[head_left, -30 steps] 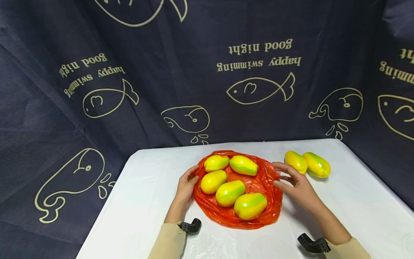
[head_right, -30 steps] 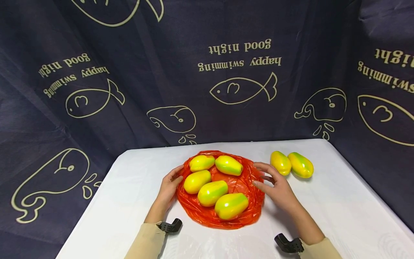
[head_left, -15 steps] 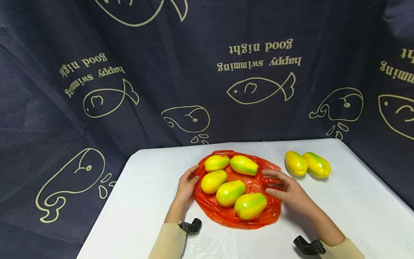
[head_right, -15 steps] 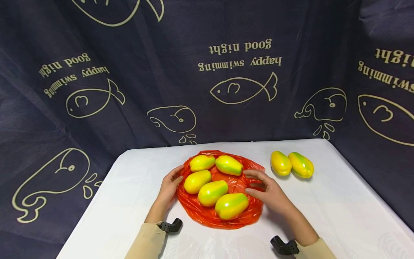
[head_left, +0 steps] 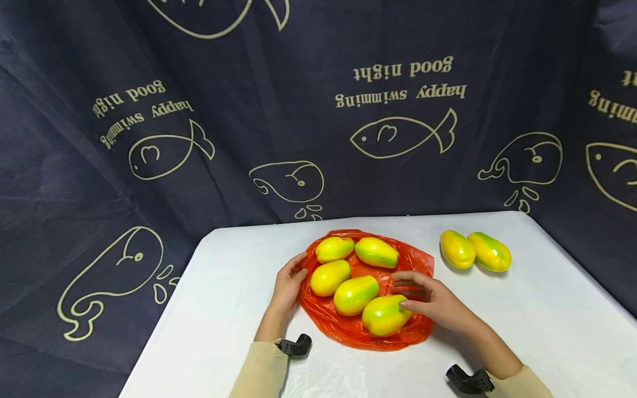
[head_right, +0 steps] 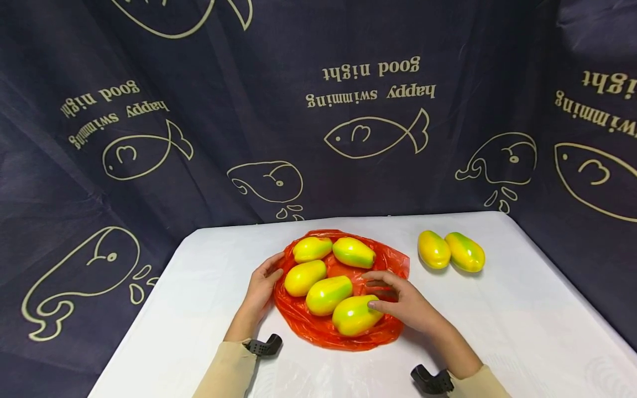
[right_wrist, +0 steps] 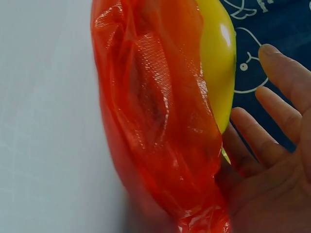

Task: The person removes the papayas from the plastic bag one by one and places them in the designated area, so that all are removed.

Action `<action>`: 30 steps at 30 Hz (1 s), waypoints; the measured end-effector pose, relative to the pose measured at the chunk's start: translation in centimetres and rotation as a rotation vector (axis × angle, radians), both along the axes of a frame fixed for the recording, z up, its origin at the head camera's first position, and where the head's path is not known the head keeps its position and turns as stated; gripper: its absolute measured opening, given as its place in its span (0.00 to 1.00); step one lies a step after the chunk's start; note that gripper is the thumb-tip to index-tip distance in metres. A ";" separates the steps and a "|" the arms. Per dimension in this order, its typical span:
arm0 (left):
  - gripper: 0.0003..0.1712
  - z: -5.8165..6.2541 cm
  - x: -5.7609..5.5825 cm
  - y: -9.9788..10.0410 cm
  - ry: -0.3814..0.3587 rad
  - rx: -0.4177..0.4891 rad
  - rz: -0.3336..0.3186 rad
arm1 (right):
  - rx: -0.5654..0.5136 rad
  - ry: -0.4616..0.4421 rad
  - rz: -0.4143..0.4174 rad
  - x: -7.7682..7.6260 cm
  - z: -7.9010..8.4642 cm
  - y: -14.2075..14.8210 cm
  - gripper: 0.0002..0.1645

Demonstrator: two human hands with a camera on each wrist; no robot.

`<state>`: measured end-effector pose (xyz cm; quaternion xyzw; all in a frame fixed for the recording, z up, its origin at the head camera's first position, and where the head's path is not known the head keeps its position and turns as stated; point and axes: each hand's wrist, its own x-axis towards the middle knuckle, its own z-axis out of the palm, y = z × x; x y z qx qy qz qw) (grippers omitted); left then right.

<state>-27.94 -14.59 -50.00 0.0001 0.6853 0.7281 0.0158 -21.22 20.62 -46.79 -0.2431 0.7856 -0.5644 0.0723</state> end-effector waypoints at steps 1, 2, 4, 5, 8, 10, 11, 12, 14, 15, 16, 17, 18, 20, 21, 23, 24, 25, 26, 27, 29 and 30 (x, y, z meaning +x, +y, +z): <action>0.26 0.0 0.0 0.0 0.000 0.002 0.000 | 0.009 -0.009 0.007 0.0 -0.1 -0.1 0.31; 0.26 0.0 0.0 0.0 -0.001 0.003 0.002 | 0.020 -0.015 0.010 0.0 -0.1 -0.1 0.32; 0.26 0.1 0.0 0.0 -0.001 0.005 0.003 | 0.039 -0.025 0.017 0.0 -0.2 -0.2 0.33; 0.26 0.1 0.0 0.0 0.000 0.006 0.004 | 0.051 -0.027 0.017 0.0 -0.3 -0.3 0.33; 0.26 0.0 -0.1 0.0 -0.005 0.008 0.007 | 0.072 -0.036 0.026 0.0 -0.3 -0.5 0.34; 0.26 0.0 0.0 0.0 -0.009 0.009 0.009 | 0.080 -0.045 0.039 0.0 -0.4 -0.6 0.34; 0.26 0.0 0.0 0.0 -0.011 0.012 0.011 | 0.080 -0.050 0.046 0.0 -0.5 -0.6 0.34; 0.26 0.0 0.0 0.0 -0.012 0.014 0.012 | 0.079 -0.055 0.057 0.0 -0.5 -0.6 0.34; 0.26 0.0 0.0 0.0 -0.002 0.009 0.011 | 0.079 -0.064 0.075 0.0 -0.6 -0.6 0.34; 0.25 0.0 0.0 0.0 -0.004 0.010 0.014 | 0.072 -0.069 0.085 0.0 -0.6 -0.6 0.34; 0.25 0.0 0.1 0.0 -0.004 0.011 0.016 | 0.067 -0.073 0.095 0.0 -0.7 -0.6 0.34; 0.25 0.0 0.1 0.0 -0.003 0.011 0.017 | 0.063 -0.076 0.106 0.0 -0.7 -0.6 0.34; 0.25 0.0 0.1 0.0 -0.002 0.008 0.018 | 0.059 -0.077 0.117 -0.1 -0.8 -0.5 0.33; 0.25 0.0 0.1 0.0 -0.004 0.004 0.019 | 0.052 -0.089 0.137 -0.1 -0.9 -0.5 0.33; 0.25 0.1 0.1 0.0 -0.008 0.004 0.021 | 0.050 -0.093 0.145 -0.1 -0.9 -0.5 0.33; 0.26 0.1 0.0 0.0 -0.005 -0.001 0.018 | 0.055 -0.101 0.156 -0.1 -1.0 -0.4 0.33; 0.26 0.1 0.0 0.0 -0.003 -0.003 0.018 | 0.059 -0.104 0.158 -0.1 -1.0 -0.4 0.33; 0.26 0.1 0.0 0.0 0.000 -0.006 0.017 | 0.062 -0.110 0.159 -0.1 -1.1 -0.4 0.33; 0.26 0.1 0.0 0.0 0.002 -0.006 0.017 | 0.066 -0.110 0.160 -0.1 -1.1 -0.4 0.33; 0.25 0.1 0.0 0.0 0.002 -0.007 0.017 | 0.067 -0.108 0.163 -0.1 -1.1 -0.4 0.32; 0.25 0.1 0.0 0.0 0.002 -0.007 0.016 | 0.070 -0.112 0.170 -0.1 -1.2 -0.4 0.31; 0.25 0.1 0.0 0.0 0.002 -0.007 0.015 | 0.070 -0.119 0.174 -0.1 -1.2 -0.4 0.31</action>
